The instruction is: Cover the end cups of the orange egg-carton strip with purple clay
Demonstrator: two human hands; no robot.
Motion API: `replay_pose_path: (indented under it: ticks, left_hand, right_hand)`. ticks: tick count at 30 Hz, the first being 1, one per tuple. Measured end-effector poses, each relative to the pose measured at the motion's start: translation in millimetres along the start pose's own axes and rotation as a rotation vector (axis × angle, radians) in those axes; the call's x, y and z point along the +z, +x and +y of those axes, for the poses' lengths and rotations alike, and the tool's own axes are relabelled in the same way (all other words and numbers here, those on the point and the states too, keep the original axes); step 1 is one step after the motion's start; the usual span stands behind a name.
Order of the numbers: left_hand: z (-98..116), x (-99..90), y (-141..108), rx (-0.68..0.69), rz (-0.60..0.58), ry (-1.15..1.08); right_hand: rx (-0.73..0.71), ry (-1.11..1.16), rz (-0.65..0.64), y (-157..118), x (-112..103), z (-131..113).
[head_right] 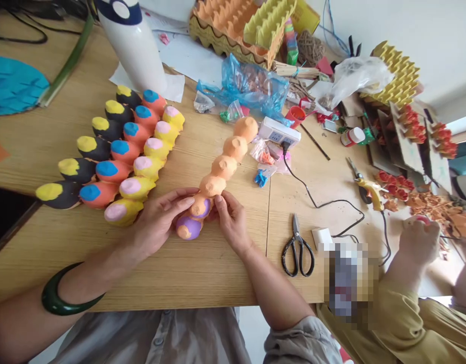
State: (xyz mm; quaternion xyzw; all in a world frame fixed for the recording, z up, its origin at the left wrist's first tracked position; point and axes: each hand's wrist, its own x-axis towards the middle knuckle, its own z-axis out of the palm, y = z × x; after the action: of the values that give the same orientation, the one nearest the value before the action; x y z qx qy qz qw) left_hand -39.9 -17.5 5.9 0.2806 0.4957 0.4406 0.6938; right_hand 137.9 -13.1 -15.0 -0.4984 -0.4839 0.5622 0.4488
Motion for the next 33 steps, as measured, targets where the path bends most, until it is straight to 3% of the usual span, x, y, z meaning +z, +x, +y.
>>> replay_pose_path:
  ticks: [7, 13, 17, 22, 28, 33]
  left_hand:
    - [-4, 3.9, 1, 0.032, 0.051, 0.065]
    - [-7, 2.2, 1, 0.082, 0.029, 0.150]
    - [-12, 1.4, -3, 0.151, -0.029, 0.225]
    - [-8, -6.0, -3, 0.184, -0.055, 0.470]
    - [2, -13.4, 5, 0.433, 0.021, 0.807]
    - [1, -15.3, 6, 0.537, 0.105, 0.714]
  right_hand:
    - [0.054, 0.029, 0.022, 2, -4, 12]
    - [0.035, -0.057, 0.119, 4, -9, 16]
    - [-0.021, -0.224, 0.146, 7, -12, 10]
    - [-0.145, -0.521, 0.166, 9, -17, 2]
    - [-0.167, -0.526, 0.188, 9, -16, 0]
    - [-0.154, -0.407, 0.278, 12, -15, 1]
